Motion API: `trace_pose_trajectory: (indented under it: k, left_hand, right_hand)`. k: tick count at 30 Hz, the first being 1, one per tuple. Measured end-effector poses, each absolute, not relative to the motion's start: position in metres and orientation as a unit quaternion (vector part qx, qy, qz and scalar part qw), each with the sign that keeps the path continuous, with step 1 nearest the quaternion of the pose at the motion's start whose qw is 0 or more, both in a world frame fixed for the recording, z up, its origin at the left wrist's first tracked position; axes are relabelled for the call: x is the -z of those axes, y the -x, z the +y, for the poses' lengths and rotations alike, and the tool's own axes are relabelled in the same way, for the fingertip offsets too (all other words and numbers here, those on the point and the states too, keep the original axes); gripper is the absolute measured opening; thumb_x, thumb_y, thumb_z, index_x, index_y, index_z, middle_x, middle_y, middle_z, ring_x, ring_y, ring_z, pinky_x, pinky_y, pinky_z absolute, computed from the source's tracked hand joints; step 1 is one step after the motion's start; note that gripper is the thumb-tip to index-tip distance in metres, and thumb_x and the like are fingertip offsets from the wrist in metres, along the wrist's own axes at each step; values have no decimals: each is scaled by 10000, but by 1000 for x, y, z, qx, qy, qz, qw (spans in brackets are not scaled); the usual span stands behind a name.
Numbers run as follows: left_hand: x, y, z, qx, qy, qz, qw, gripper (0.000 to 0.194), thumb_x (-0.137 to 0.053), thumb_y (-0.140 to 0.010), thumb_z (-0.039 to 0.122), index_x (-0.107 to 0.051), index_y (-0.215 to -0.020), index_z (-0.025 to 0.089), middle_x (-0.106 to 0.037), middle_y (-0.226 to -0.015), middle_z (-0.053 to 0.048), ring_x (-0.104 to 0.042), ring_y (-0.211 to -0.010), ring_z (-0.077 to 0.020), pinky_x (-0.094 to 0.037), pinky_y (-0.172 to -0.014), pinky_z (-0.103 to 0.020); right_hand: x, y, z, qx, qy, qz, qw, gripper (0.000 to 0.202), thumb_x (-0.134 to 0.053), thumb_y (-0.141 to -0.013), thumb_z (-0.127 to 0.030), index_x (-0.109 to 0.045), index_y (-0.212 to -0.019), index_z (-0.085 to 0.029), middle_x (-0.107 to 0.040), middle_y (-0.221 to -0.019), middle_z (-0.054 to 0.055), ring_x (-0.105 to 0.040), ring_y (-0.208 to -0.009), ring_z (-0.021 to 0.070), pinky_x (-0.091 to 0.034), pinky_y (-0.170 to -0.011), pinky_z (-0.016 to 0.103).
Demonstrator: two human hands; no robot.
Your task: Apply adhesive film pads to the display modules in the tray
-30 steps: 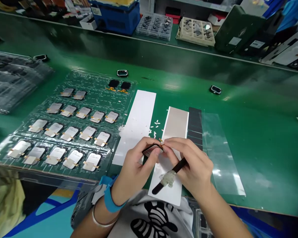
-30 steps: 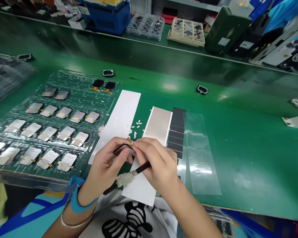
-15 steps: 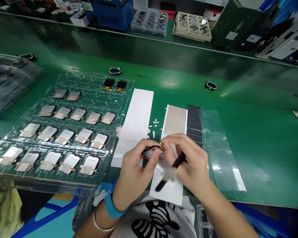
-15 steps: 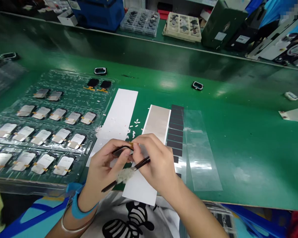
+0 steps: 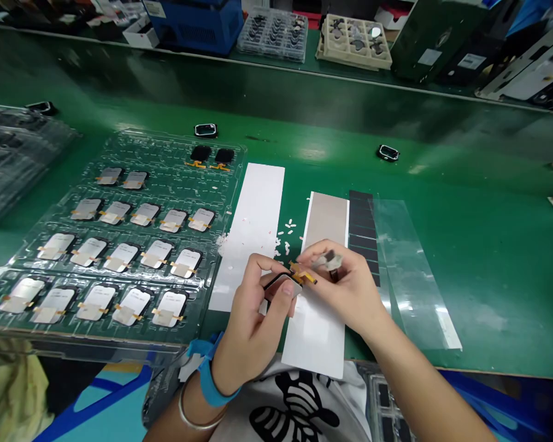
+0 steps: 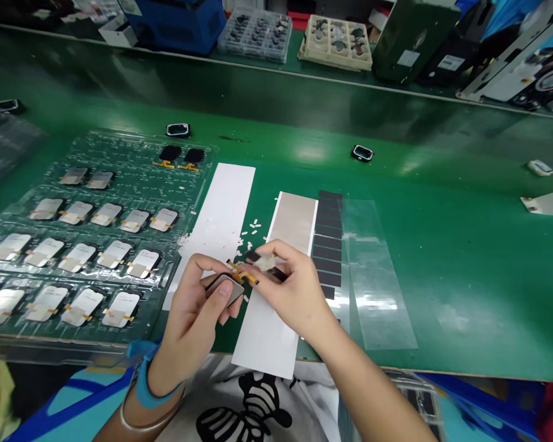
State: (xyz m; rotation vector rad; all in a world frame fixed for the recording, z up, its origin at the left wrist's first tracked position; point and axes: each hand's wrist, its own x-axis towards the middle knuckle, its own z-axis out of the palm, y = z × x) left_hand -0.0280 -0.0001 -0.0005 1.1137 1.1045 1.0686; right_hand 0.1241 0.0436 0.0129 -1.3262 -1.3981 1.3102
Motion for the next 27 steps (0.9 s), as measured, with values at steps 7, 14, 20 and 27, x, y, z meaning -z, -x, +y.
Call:
trace_pose_trajectory:
  k: [7,14,20,27]
  left_hand:
    - [1,27,3,-457,-485,449,594,106,-485,-1019,338,-428,-991,253,-495,-656,73,-454,-583,-64,-339,-496,-162]
    - [1,29,1,-439,-493,445,605,105,-437,-1033,368,-431,-1045,263,-474,-704,60,-451,-646,-79,-372,-596,-200]
    - [1,31,0,-428,-464,444,636,125,-445,-1026,388,-412,-1052,270,-497,-772,44,-470,-698,-91,-403,-645,-210]
    - [5,29,1,-429,-486,457,609,127,-447,-1026,375,-400,-1036,257,-465,-723,51,-437,-626,-86,-375,-561,-192]
  right_hand:
    - [-16,-132,43,-701,413,-458,357,211,-728,-813,-394,-708,-736,-199,-668,-658,-3,-557,-566,89,-459,-536,220]
    - [-14,-133,42,-656,468,-483,341,216,-748,-774,-387,-728,-727,-176,-654,-623,18,-478,-496,81,-339,-451,220]
    - [-16,-127,36,-533,500,-553,400,123,-719,-783,-288,-737,-730,-179,-529,-548,-33,-261,-457,43,-223,-435,219]
    - [-19,-125,35,-530,486,-559,413,106,-699,-795,-232,-726,-710,-174,-582,-587,-24,-292,-461,38,-235,-435,211]
